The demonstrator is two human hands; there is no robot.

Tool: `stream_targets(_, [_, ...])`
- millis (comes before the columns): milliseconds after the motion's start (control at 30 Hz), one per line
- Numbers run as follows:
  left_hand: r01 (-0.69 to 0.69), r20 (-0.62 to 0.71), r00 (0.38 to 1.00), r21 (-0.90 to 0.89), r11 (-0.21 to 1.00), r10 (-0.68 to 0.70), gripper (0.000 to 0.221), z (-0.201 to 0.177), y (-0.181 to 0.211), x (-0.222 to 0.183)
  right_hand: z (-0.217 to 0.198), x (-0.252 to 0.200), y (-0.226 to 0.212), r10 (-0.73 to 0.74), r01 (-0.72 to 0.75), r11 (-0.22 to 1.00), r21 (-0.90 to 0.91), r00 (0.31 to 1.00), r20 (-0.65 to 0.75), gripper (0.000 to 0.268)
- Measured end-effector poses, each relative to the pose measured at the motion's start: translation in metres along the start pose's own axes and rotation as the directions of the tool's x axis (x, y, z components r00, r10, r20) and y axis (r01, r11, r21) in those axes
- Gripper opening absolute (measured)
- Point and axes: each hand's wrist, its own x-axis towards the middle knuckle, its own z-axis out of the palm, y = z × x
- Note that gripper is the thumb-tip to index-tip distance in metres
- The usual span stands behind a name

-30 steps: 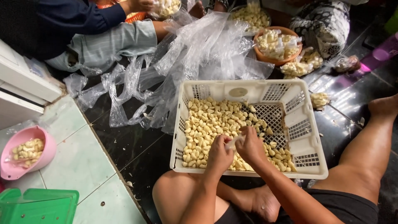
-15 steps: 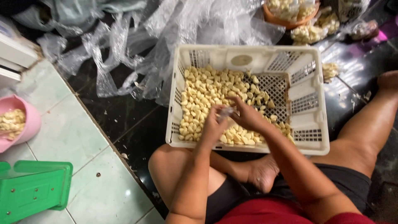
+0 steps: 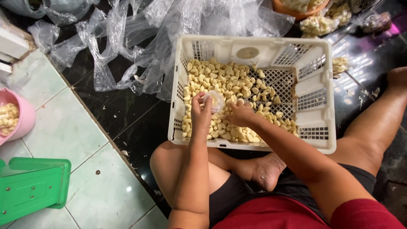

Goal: The person fills small plastic bags with items from a large basket by hand and places them into another container.

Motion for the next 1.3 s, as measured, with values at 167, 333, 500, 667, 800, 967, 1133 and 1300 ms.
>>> stream_targets(167, [0.041,-0.012,0.999,-0.024,0.999,-0.041,0.048,-0.001,0.003,-0.004,0.039,0.02,0.037,-0.031,0.034,0.98,0.195,0.999,-0.016,0.032])
stream_targets(333, [0.058,0.006,0.998,-0.026,0.998,-0.058,0.048,-0.005,-0.002,-0.001,-0.016,-0.011,0.035,-0.118,0.161,0.951,0.265,0.978,-0.173,0.033])
stream_targets(500, [0.097,0.028,0.995,-0.016,0.995,-0.096,0.048,-0.002,-0.007,0.003,-0.101,-0.068,-0.013,-0.187,0.336,0.874,0.351,0.9,-0.394,0.027])
stream_targets(667, [0.152,0.062,0.987,-0.086,0.985,-0.147,0.045,0.0,-0.015,0.012,-0.104,-0.069,-0.057,-0.366,0.504,0.848,0.165,0.78,-0.508,0.03])
stream_targets(800, [0.183,0.062,0.982,-0.131,0.974,-0.176,0.041,-0.001,0.005,-0.002,-0.114,-0.075,-0.063,-0.419,0.55,0.82,0.161,0.767,-0.486,0.021])
stream_targets(967, [0.216,0.067,0.976,-0.18,0.96,-0.207,0.038,0.003,-0.001,0.005,-0.131,-0.099,-0.081,-0.377,0.497,0.818,0.29,0.843,-0.382,0.04])
stream_targets(1133, [0.217,0.063,0.976,-0.219,0.951,-0.209,0.034,0.002,-0.003,0.004,-0.109,-0.08,-0.071,-0.331,0.573,0.733,0.366,0.771,-0.544,0.054])
stream_targets(1300, [0.164,0.051,0.986,-0.206,0.965,-0.157,0.028,-0.003,0.009,-0.005,-0.068,-0.043,-0.044,-0.19,0.634,0.519,0.573,0.739,-0.646,0.054])
